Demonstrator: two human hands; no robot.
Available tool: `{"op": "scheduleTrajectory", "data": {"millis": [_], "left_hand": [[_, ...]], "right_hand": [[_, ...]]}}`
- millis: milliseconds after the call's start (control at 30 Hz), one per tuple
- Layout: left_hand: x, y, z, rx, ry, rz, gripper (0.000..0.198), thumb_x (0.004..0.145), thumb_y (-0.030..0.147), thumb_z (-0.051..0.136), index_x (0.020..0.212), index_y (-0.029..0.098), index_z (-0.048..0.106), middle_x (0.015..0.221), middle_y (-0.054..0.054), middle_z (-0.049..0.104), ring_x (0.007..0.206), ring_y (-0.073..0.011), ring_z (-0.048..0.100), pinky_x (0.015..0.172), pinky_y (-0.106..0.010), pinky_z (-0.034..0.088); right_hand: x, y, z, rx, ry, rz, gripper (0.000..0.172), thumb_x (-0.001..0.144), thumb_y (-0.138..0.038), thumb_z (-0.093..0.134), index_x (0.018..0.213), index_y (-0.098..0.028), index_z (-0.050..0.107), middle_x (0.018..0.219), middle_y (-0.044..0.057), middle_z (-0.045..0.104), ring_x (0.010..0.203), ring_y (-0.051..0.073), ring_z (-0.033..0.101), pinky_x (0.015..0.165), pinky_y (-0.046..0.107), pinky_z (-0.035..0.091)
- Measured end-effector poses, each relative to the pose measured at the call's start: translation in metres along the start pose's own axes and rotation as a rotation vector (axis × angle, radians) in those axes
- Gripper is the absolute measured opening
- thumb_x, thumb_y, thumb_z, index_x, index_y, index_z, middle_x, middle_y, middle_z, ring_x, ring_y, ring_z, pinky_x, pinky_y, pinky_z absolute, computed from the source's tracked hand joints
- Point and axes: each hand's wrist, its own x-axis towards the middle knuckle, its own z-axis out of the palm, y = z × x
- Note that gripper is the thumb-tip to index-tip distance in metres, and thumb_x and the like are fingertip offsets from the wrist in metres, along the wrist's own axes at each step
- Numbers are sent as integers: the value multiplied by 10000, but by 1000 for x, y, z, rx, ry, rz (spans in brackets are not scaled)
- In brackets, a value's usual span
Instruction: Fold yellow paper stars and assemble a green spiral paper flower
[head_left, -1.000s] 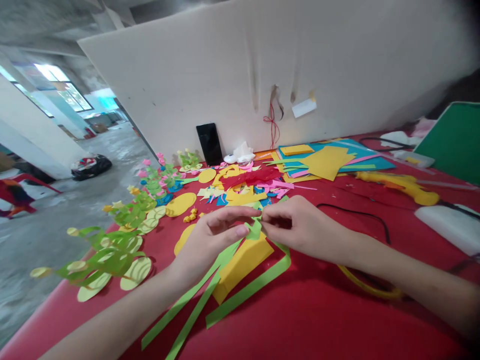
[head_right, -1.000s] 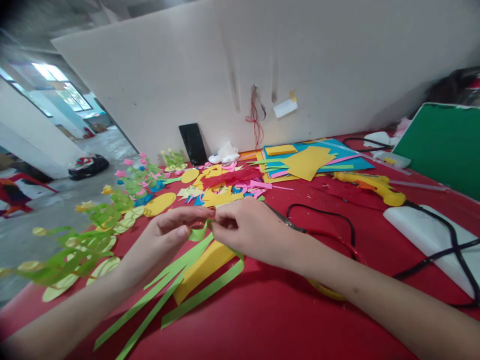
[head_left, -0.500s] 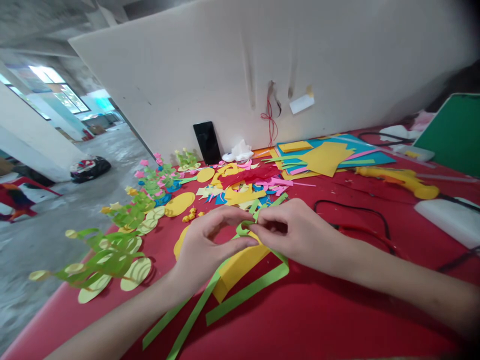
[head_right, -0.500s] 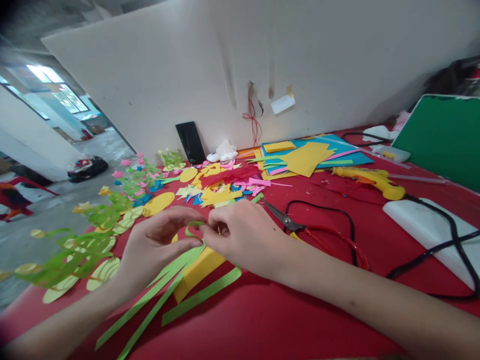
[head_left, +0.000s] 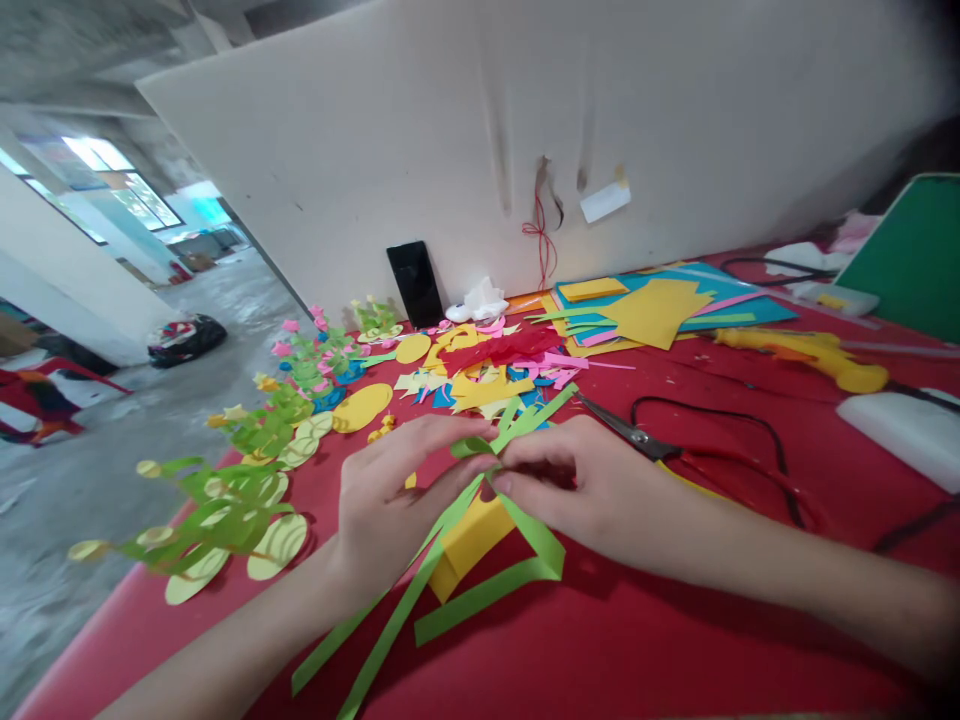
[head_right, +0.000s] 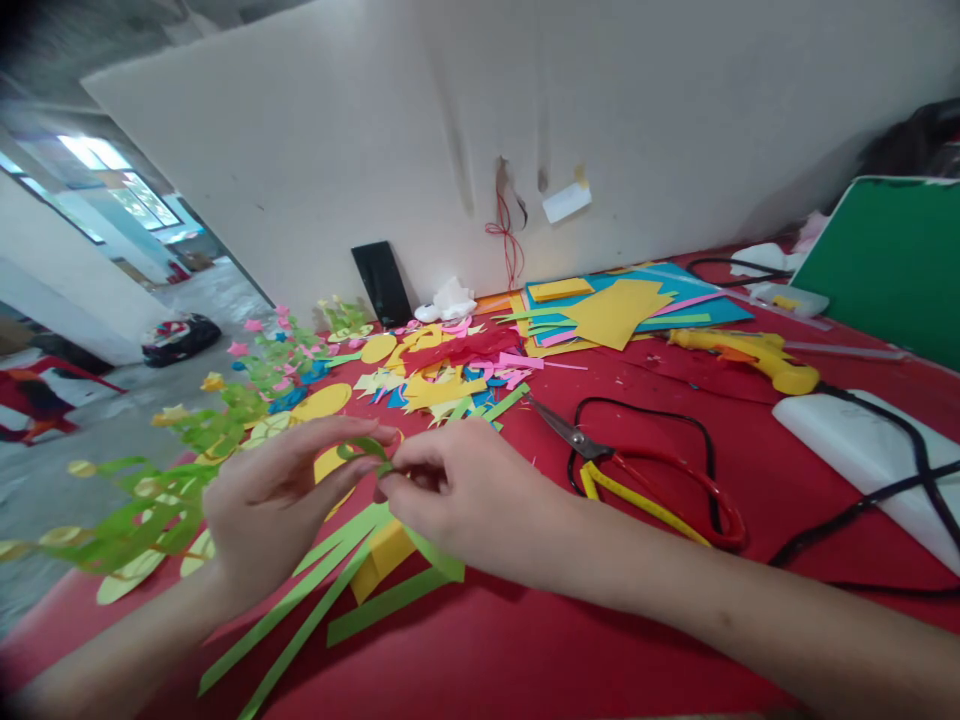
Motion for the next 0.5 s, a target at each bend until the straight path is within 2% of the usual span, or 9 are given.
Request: {"op": "scheduleTrajectory", "data": {"millis": [167,333,500], "left_hand": [[-1,1,-1,75,25,258,334,693,117,657,984,279,627,873,4,687,791,-164,627,735,-304,506],[0,0,-3,128,-8,364,354,743,162,617,1080,263,588,973,-21,671,867,-175,620,789,-309,498],[-2,-1,-4,175,-64,431,379,818,185,510,1193,239,509,1099,-59,626,979,-189,589,856,-325,476]], "right_hand": [[-2,-3,4,97,-17,39,255,781,-256,440,560,-152,366,537,-43,274,497,47,268,439,189,219],[-3,-9,2,152,-23,36,186,761,-177,433,579,-147,409,527,-43,337,490,47,314,444,184,245],[-3,-11,-1,211,-33,43,214,776,-175,409,565,-147,420,512,-33,420,487,53,376,471,189,292]]}}
